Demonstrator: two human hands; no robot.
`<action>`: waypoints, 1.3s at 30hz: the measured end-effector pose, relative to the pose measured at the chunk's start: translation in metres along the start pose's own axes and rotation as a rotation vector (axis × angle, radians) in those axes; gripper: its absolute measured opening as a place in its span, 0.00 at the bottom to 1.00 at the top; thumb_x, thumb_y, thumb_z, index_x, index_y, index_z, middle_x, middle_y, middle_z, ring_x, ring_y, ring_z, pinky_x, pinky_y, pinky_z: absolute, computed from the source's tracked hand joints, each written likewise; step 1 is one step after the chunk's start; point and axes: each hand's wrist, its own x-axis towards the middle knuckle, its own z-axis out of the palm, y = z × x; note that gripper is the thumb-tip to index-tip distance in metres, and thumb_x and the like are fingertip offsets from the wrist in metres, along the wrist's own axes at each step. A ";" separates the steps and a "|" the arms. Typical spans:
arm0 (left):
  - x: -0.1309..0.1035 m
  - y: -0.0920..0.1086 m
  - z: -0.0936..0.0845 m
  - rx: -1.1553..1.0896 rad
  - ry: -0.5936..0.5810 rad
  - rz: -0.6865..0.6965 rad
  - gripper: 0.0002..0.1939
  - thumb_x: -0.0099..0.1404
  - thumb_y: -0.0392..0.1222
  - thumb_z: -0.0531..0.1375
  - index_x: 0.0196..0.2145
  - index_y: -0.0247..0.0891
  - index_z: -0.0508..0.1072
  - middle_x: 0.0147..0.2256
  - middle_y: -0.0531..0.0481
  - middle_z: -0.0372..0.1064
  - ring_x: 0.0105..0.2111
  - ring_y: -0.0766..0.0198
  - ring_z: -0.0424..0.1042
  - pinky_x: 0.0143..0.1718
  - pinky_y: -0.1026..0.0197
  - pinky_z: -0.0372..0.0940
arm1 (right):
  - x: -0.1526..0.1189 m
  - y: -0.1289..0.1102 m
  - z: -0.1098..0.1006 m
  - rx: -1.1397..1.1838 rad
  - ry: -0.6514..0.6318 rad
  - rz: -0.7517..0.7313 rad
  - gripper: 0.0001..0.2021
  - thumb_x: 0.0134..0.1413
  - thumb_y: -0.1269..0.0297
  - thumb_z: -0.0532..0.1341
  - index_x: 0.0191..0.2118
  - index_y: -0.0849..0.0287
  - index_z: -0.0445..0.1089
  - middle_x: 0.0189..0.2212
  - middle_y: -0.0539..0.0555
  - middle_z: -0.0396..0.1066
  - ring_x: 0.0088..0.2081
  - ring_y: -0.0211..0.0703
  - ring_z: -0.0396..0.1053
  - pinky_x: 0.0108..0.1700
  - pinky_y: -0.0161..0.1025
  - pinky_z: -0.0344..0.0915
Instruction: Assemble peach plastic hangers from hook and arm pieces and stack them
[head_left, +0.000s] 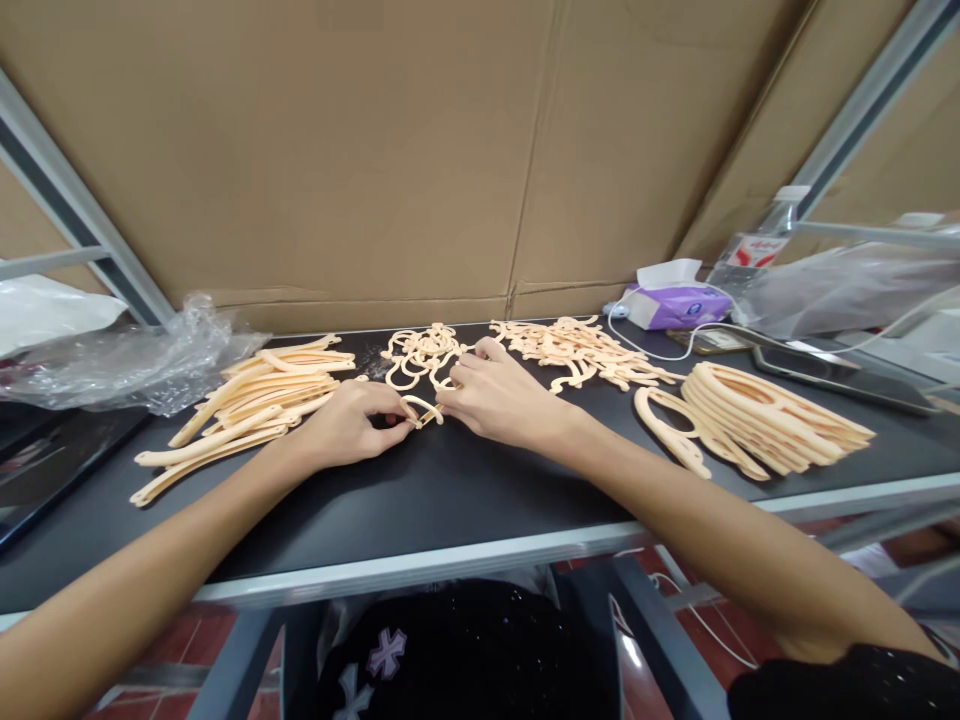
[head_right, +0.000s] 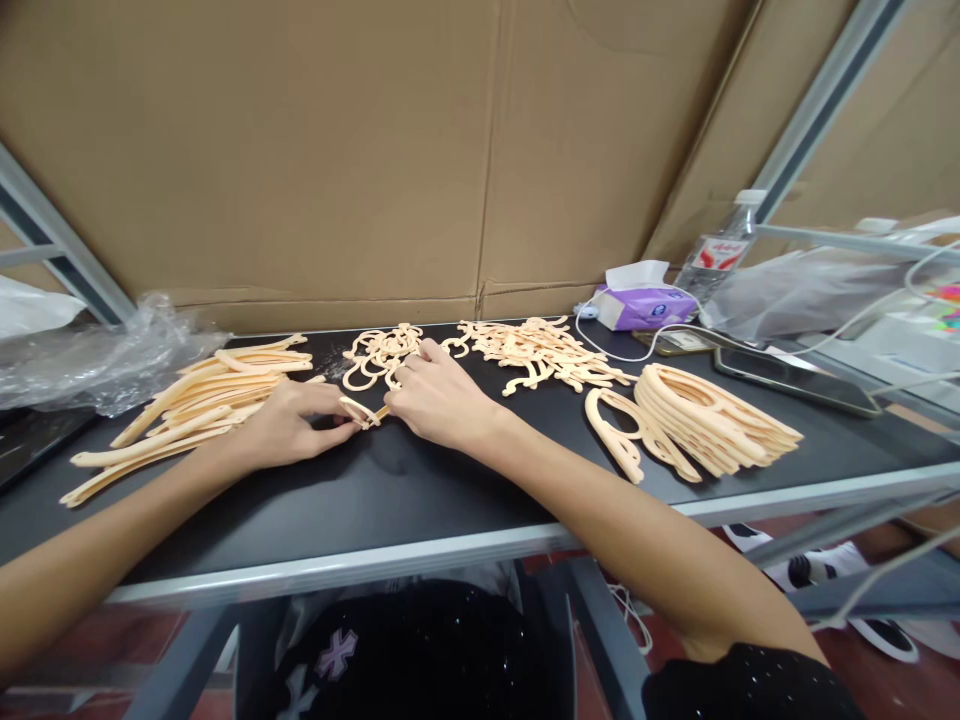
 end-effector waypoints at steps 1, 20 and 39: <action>0.000 -0.001 0.001 -0.005 0.004 -0.011 0.08 0.62 0.37 0.61 0.33 0.38 0.81 0.28 0.51 0.78 0.27 0.66 0.74 0.34 0.65 0.64 | 0.000 0.001 0.000 0.006 -0.008 -0.011 0.16 0.68 0.69 0.51 0.38 0.61 0.77 0.37 0.59 0.75 0.41 0.46 0.66 0.49 0.47 0.46; -0.001 -0.003 0.005 -0.027 0.038 -0.024 0.07 0.62 0.36 0.61 0.32 0.38 0.81 0.28 0.51 0.78 0.26 0.68 0.73 0.31 0.67 0.63 | 0.002 0.002 0.009 -0.077 0.086 -0.080 0.13 0.67 0.72 0.53 0.38 0.61 0.76 0.34 0.58 0.74 0.41 0.46 0.64 0.46 0.45 0.47; 0.005 -0.004 -0.012 -0.064 -0.132 -0.166 0.10 0.61 0.43 0.61 0.31 0.38 0.81 0.28 0.51 0.78 0.27 0.66 0.74 0.33 0.66 0.64 | 0.005 -0.003 0.009 0.017 0.033 -0.017 0.15 0.68 0.68 0.53 0.38 0.59 0.77 0.34 0.56 0.74 0.39 0.44 0.63 0.46 0.45 0.45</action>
